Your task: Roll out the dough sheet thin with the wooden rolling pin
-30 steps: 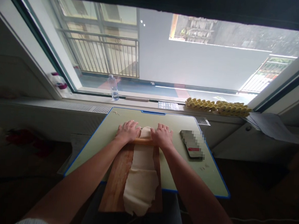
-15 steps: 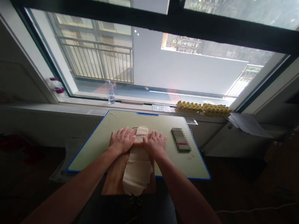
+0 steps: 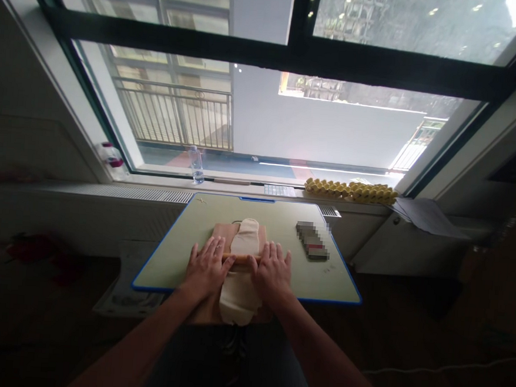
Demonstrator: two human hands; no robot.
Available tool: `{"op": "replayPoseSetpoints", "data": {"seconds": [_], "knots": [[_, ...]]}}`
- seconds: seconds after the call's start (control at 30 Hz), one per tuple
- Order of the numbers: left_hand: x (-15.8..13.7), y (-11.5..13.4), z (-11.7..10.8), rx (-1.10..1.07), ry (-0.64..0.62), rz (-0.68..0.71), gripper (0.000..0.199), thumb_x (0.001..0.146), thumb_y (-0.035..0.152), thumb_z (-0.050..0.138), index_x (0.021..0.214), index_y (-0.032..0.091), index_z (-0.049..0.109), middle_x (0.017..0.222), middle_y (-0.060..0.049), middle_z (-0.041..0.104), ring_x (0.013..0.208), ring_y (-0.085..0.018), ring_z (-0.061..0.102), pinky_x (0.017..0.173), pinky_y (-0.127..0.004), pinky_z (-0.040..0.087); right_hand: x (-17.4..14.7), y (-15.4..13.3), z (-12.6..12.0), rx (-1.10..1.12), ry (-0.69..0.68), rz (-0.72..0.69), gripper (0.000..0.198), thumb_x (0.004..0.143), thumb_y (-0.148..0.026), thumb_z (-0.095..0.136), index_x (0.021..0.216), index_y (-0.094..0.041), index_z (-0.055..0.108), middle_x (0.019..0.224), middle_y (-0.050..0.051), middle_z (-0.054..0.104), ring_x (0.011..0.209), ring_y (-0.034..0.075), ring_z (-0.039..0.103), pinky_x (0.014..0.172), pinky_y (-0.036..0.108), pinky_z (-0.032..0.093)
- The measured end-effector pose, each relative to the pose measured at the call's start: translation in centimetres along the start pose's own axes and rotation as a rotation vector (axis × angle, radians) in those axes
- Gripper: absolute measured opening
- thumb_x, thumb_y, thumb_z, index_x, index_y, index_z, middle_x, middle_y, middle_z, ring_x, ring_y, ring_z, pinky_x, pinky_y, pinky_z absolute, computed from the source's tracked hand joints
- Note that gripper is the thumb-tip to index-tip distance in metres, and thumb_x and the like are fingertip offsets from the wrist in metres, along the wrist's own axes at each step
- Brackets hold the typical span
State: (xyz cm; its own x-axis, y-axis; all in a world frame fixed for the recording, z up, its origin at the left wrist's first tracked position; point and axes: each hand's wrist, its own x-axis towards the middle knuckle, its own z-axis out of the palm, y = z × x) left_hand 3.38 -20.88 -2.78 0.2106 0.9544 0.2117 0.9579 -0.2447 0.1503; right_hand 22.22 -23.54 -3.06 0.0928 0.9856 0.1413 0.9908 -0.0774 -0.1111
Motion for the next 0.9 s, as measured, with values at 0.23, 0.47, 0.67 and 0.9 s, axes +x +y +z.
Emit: {"op": "replayPoseSetpoints", "data": {"seconds": [0.23, 0.47, 0.67, 0.9], "knots": [[5.0, -0.1, 0.8, -0.023, -0.029, -0.039, 0.062, 0.109, 0.054, 0.030, 0.158, 0.024, 0.054, 0.169, -0.011, 0.045, 0.158, -0.034, 0.038, 0.130, -0.065, 0.022, 4.3, -0.1, -0.3, 0.000, 0.031, 0.001, 0.066, 0.112, -0.059, 0.028, 0.153, -0.016, 0.056, 0.159, 0.018, 0.054, 0.149, 0.036, 0.042, 0.123, 0.057, 0.023], [8.8, -0.2, 1.3, -0.044, -0.096, -0.090, 0.065, 0.107, 0.058, 0.027, 0.157, 0.027, 0.056, 0.169, -0.011, 0.046, 0.156, -0.035, 0.040, 0.130, -0.066, 0.020, 8.1, 0.4, -0.4, 0.053, -0.036, 0.015, 0.059, 0.111, -0.061, 0.031, 0.151, -0.026, 0.056, 0.154, 0.011, 0.059, 0.143, 0.031, 0.047, 0.118, 0.050, 0.031], [11.2, -0.7, 1.8, -0.069, -0.174, -0.100, 0.070, 0.104, 0.062, 0.025, 0.160, 0.029, 0.051, 0.172, -0.010, 0.041, 0.158, -0.036, 0.036, 0.129, -0.068, 0.019, 11.1, 0.9, -0.2, 0.135, -0.133, 0.075, 0.074, 0.105, -0.071, 0.031, 0.158, -0.023, 0.051, 0.163, 0.012, 0.051, 0.147, 0.032, 0.046, 0.119, 0.049, 0.033], [13.5, -1.0, 1.8, -0.052, -0.220, -0.088, 0.067, 0.103, 0.062, 0.025, 0.154, 0.032, 0.056, 0.169, -0.009, 0.046, 0.154, -0.035, 0.041, 0.127, -0.068, 0.026, 13.8, 1.2, 0.0, 0.178, -0.171, 0.082, 0.077, 0.105, -0.071, 0.029, 0.158, -0.020, 0.052, 0.164, 0.014, 0.050, 0.148, 0.034, 0.046, 0.120, 0.050, 0.035]]}}
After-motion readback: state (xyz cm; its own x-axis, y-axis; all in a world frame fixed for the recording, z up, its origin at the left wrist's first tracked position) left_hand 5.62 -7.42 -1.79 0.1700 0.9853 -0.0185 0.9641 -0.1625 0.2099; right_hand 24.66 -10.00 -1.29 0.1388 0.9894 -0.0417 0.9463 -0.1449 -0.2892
